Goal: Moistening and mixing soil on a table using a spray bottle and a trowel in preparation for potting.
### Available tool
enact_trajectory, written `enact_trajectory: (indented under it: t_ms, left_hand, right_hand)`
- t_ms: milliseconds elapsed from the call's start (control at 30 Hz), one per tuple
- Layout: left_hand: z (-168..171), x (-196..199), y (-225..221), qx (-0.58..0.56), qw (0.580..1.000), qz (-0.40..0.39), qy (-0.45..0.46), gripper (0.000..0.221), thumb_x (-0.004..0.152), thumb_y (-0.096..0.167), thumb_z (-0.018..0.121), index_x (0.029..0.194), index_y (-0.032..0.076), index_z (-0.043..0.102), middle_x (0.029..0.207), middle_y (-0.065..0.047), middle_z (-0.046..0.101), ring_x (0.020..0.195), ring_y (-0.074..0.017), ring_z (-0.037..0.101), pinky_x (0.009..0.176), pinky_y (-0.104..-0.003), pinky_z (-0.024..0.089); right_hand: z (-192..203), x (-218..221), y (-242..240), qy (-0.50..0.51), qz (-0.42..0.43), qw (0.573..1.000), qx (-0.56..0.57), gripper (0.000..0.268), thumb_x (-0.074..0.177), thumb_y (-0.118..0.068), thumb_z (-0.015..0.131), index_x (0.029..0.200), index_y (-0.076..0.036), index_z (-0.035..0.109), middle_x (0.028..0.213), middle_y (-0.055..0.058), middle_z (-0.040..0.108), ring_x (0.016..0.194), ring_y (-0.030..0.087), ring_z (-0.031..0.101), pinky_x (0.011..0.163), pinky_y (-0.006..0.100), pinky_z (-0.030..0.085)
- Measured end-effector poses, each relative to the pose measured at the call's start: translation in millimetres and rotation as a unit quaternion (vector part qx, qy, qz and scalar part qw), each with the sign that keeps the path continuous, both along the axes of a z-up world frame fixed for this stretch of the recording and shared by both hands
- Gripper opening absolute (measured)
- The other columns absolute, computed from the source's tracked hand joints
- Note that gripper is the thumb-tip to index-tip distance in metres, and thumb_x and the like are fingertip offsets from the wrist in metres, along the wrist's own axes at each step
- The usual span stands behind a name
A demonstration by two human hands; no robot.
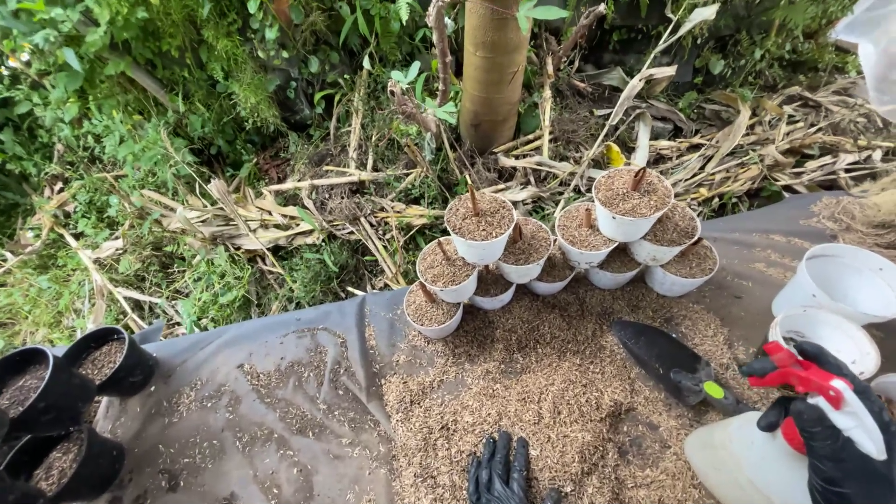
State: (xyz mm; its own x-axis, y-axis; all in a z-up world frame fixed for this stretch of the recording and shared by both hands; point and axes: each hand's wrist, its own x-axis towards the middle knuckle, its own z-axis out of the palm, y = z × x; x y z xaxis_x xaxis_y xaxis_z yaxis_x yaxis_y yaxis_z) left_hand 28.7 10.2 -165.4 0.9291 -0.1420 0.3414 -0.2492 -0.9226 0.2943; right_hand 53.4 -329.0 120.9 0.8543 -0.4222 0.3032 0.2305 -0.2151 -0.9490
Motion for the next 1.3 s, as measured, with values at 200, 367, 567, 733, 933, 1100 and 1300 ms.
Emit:
enact_trajectory:
  t_ms: [200,367,567,733,933,1100,1300]
  left_hand:
    - [19,-7,-4,-0.024,1.000,0.002,-0.008,0.093,0.090,0.087,0.048,0.164,0.032,0.035,0.171,-0.002,0.030,0.155,-0.0306,0.027,0.119,-0.054,0.022]
    - [31,-8,-5,-0.053,0.999,-0.001,0.006,0.095,0.084,0.079,0.067,0.161,0.031,0.042,0.168,-0.004,0.036,0.153,-0.0321,0.030,0.118,-0.056,0.021]
    - [53,-2,1,-0.093,0.990,-0.040,0.097,0.094,0.082,0.069,0.074,0.159,0.025,0.045,0.167,-0.010,0.033,0.152,-0.0368,0.024,0.118,-0.060,0.018]
    - [60,-8,-2,-0.059,0.992,-0.030,0.111,0.094,0.090,0.075,0.065,0.163,0.026,0.035,0.170,-0.007,0.026,0.154,-0.0351,0.018,0.118,-0.058,0.014]
    - [58,-7,-2,-0.034,0.998,-0.012,0.053,0.093,0.091,0.075,0.058,0.165,0.026,0.032,0.171,-0.006,0.027,0.154,-0.0343,0.022,0.119,-0.056,0.017]
    - [81,-10,2,-0.075,0.994,-0.023,0.074,0.086,0.093,0.068,0.059,0.163,0.023,0.036,0.170,-0.008,0.029,0.155,-0.0332,0.022,0.120,-0.056,0.016]
    - [116,-23,-5,-0.086,0.995,0.000,0.043,0.076,0.102,0.067,0.027,0.165,0.023,0.024,0.173,-0.006,0.021,0.159,-0.0294,0.016,0.124,-0.054,0.007]
  right_hand:
    - [8,2,2,0.006,0.006,0.999,-0.044,0.070,0.096,-0.027,0.047,0.151,0.016,0.048,0.120,0.038,0.062,0.053,0.041,0.051,0.061,0.046,0.046]
    - [-3,1,-6,-0.005,0.009,0.999,-0.040,0.070,0.095,-0.028,0.049,0.152,0.012,0.046,0.122,0.038,0.061,0.056,0.041,0.053,0.059,0.044,0.047]
    - [2,1,1,-0.005,0.005,0.999,-0.049,0.068,0.098,-0.026,0.047,0.155,0.011,0.041,0.122,0.039,0.060,0.056,0.041,0.053,0.063,0.046,0.046]
    - [41,-10,34,-0.009,0.000,0.997,-0.077,0.062,0.099,-0.031,0.049,0.138,0.017,0.054,0.122,0.032,0.065,0.057,0.034,0.053,0.070,0.039,0.047]
    - [64,-20,49,0.020,-0.025,0.995,-0.091,0.063,0.100,-0.025,0.049,0.152,0.010,0.053,0.116,0.026,0.067,0.061,0.033,0.056,0.074,0.041,0.048]
    - [67,-21,51,0.040,-0.022,0.997,-0.059,0.059,0.098,-0.019,0.051,0.151,0.008,0.050,0.120,0.027,0.068,0.064,0.034,0.057,0.073,0.042,0.048]
    - [68,-25,51,0.008,-0.006,0.998,-0.056,0.051,0.100,-0.020,0.052,0.140,0.012,0.057,0.127,0.023,0.067,0.062,0.030,0.056,0.070,0.038,0.047]
